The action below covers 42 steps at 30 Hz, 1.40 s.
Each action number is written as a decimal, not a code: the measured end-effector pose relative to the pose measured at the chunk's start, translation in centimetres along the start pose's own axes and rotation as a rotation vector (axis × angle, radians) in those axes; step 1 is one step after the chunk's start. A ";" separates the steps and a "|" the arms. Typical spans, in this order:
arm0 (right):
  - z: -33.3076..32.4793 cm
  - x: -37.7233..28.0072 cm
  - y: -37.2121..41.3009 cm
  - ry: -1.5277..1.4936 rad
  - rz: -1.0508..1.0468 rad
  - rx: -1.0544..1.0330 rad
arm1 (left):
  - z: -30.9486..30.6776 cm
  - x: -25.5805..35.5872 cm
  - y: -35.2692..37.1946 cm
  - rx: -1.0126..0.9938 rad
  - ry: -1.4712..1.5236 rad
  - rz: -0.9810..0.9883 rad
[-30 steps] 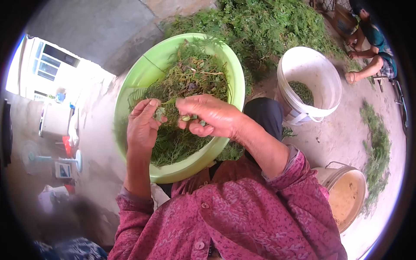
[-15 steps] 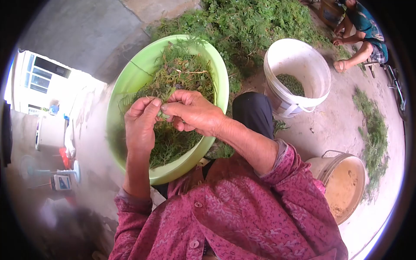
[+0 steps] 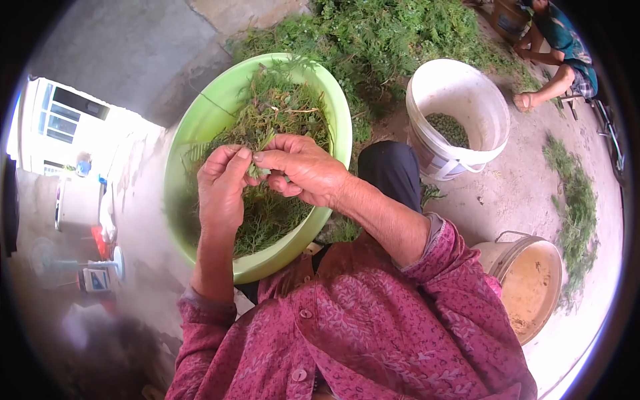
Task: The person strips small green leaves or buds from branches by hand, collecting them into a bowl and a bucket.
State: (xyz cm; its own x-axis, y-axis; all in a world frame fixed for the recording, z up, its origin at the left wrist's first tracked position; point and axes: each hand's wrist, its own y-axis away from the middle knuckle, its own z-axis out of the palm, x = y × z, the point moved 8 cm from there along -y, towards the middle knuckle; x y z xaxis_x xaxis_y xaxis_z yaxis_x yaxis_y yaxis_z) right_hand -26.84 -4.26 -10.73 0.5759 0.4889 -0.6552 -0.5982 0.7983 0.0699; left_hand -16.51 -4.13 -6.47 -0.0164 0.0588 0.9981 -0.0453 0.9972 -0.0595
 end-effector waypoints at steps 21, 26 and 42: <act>-0.6 -0.6 -0.3 0.076 -0.059 0.146 | -0.2 -1.0 -1.8 0.106 0.448 -0.135; -0.8 -0.9 -0.3 0.131 -0.130 0.184 | 1.1 -1.8 -1.4 0.128 0.492 -0.133; 0.3 -1.4 0.7 0.100 -0.242 0.078 | 2.7 -2.2 -2.0 0.005 0.465 -0.163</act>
State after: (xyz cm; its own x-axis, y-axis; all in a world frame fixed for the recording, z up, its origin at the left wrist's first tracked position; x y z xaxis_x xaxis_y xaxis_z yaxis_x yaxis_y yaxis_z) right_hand -27.86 -4.30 -9.51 0.6364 0.2468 -0.7308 -0.4029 0.9143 -0.0421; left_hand -19.07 -6.35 -8.62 0.4392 -0.0824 0.8946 -0.0152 0.9950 0.0991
